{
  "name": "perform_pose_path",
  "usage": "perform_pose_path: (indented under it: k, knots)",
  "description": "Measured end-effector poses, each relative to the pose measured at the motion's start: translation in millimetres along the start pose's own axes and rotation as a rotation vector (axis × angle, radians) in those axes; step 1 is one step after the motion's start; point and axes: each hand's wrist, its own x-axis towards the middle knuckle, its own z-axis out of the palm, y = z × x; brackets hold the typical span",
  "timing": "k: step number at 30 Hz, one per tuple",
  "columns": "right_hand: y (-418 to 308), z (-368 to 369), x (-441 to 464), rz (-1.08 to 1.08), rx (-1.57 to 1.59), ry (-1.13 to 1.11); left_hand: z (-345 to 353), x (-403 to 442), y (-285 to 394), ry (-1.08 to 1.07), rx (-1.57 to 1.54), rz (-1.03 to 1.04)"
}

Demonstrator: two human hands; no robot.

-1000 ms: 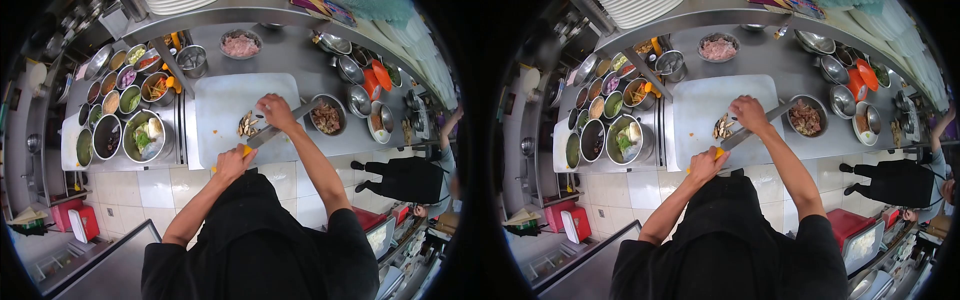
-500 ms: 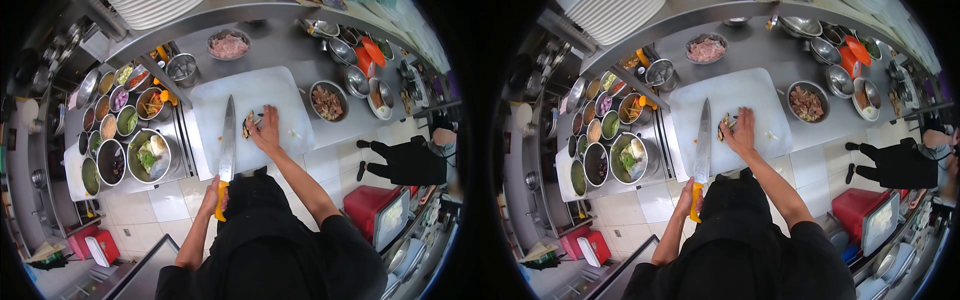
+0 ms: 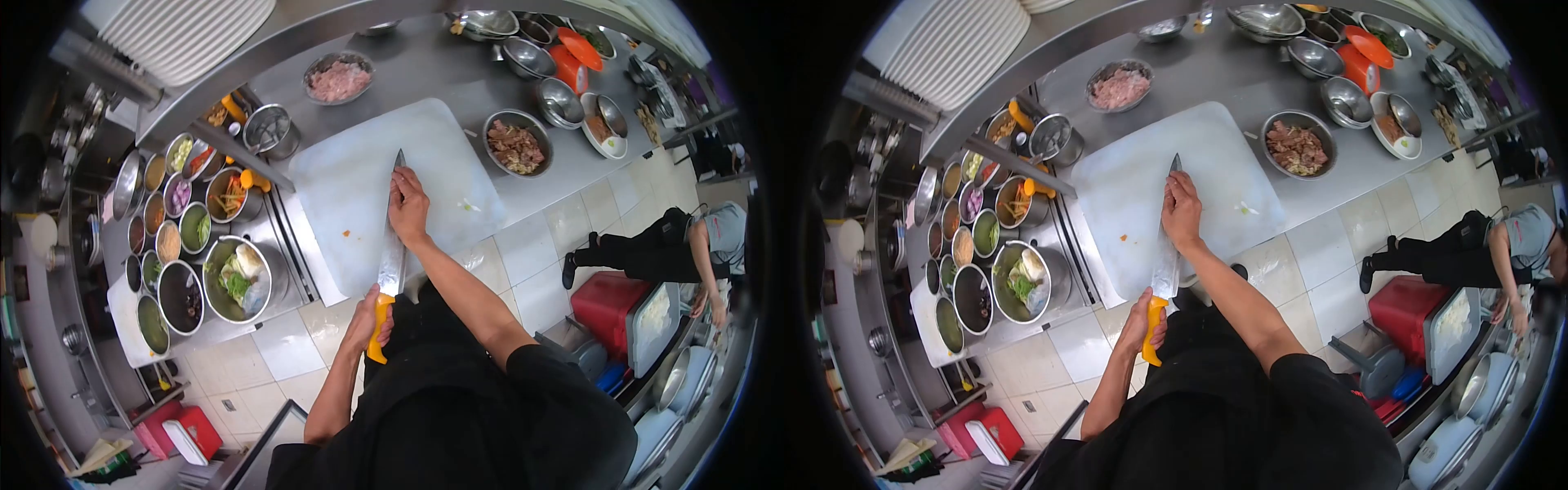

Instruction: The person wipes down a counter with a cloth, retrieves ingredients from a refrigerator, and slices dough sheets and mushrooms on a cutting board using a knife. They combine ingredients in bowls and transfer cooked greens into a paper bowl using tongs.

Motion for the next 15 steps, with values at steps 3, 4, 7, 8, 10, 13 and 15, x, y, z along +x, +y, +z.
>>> perform_pose_path:
  k: [3,4,7,8,10,13,15]
  knots:
    - [-1.3,-25.1,30.2,-0.023,-0.002,0.097,21.1,3.5,21.0,-0.045,0.029,0.008]
    - [0.0,-35.9,43.7,-0.027,-0.001,0.13,32.5,6.3,30.2,-0.063,0.034,0.011]
    - [-3.7,-86.9,93.4,-0.023,0.013,0.182,76.5,19.7,59.4,-0.096,0.16,0.071]
    - [4.1,-101.9,109.0,-0.093,-0.065,0.253,93.5,24.9,69.0,-0.105,0.191,0.07]
    - [32.8,-132.6,138.1,-0.172,-0.18,0.333,125.2,36.2,85.5,-0.127,0.253,0.069]
    - [78.8,-167.8,165.0,-0.099,-0.293,0.349,158.6,52.2,94.4,-0.065,0.357,0.114]
    - [103.7,-181.5,171.5,-0.083,-0.404,0.273,164.0,55.4,93.0,-0.012,0.381,0.124]
